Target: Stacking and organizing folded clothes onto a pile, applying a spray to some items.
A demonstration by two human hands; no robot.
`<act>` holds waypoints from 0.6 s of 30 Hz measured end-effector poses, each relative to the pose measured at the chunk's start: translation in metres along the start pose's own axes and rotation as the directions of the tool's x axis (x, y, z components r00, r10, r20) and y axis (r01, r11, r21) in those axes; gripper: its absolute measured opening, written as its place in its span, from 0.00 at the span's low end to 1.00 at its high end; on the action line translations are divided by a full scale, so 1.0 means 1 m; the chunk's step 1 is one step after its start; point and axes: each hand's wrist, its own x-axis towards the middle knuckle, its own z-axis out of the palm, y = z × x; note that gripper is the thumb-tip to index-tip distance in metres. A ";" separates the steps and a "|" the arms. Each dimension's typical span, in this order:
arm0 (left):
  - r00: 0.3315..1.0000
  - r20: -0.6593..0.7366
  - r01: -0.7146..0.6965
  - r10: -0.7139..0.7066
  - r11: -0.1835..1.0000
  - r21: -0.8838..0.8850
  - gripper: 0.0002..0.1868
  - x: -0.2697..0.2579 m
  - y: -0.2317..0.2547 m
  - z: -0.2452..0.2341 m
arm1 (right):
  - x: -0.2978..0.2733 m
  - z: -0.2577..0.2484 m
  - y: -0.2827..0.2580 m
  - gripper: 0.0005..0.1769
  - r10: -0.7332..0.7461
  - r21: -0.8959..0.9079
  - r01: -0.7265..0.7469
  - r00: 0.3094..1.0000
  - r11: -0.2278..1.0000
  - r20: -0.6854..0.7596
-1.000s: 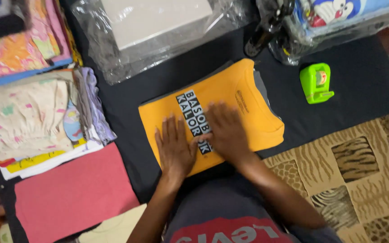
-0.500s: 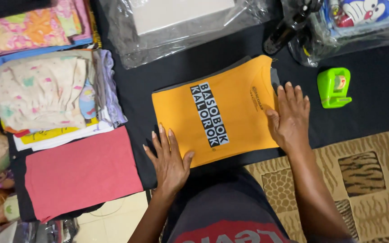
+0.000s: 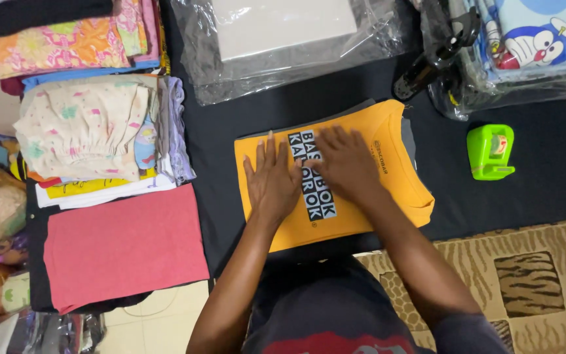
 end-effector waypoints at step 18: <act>0.960 -0.014 0.279 -0.281 0.957 -0.080 0.41 0.017 -0.020 -0.014 | -0.028 -0.028 0.083 0.31 0.379 0.149 -0.355 0.906 0.923 -0.189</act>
